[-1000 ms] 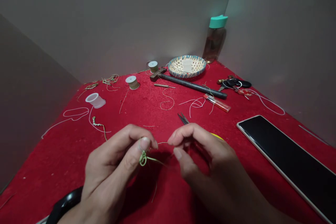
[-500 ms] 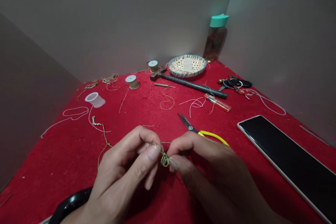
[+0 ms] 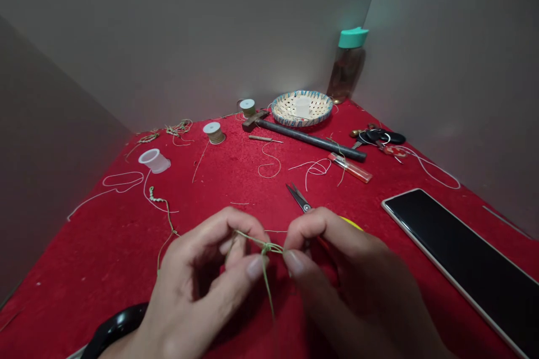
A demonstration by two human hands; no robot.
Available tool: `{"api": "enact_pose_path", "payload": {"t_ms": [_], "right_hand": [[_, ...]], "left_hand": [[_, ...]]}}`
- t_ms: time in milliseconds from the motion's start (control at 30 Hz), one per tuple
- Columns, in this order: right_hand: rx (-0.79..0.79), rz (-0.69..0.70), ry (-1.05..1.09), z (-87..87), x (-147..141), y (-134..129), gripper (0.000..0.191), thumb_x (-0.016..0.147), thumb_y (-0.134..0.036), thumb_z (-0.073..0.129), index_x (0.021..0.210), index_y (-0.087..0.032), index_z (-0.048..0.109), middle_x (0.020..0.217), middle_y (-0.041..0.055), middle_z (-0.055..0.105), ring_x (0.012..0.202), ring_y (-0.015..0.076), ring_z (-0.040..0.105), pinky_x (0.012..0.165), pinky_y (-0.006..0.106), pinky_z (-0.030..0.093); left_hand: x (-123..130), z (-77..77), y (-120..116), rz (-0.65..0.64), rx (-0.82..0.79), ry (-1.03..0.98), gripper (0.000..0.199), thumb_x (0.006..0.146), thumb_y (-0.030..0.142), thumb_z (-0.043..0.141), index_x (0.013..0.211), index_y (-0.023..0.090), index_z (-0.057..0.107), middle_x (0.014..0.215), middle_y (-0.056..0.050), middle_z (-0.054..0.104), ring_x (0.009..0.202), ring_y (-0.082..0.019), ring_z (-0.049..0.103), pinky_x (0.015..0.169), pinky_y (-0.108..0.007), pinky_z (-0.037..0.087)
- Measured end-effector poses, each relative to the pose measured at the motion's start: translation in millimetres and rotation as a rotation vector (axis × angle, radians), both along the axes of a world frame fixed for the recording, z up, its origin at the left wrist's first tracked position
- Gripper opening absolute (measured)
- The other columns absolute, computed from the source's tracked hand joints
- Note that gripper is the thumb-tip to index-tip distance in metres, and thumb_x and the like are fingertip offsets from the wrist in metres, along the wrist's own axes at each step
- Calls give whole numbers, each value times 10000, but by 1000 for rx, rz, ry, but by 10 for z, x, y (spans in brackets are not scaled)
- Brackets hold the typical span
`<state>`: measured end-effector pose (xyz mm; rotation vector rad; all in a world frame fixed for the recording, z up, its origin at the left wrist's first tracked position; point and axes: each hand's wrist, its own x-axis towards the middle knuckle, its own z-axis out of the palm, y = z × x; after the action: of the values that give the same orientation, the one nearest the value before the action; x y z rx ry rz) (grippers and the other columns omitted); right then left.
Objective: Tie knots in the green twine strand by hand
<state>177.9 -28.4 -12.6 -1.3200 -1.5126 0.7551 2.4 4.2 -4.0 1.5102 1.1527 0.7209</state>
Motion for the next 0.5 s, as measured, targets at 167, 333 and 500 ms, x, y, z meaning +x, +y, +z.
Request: {"api": "enact_pose_path", "payload": {"t_ms": [167,333,500], "right_hand": [[69,-2,-55,-17,18,5,158,776,-102,522,736,-254,532,578,-94,528,444,61,489,387,194,361],[156,14,-10,40,51,-21,198,813,-78,499,721,-250,466,659,-39,585,584,127,596,563,263,517],[152,-58,6,0,5,-24,190,850,-105,488,734,-253,458,668,-28,563,605,143,603,729,329,563]], "left_hand": [[-50,-23,1,-30,9,-39,173,922,402,613,830,260,651,574,50,346,527,-105,298,476,-205,257],[-85,-55,5,-19,-34,-76,184,935,391,601,813,258,634,579,49,363,549,-110,305,503,-207,279],[-83,-50,6,10,-55,-127,150,926,362,619,813,264,629,595,50,430,541,-95,317,485,-180,272]]}}
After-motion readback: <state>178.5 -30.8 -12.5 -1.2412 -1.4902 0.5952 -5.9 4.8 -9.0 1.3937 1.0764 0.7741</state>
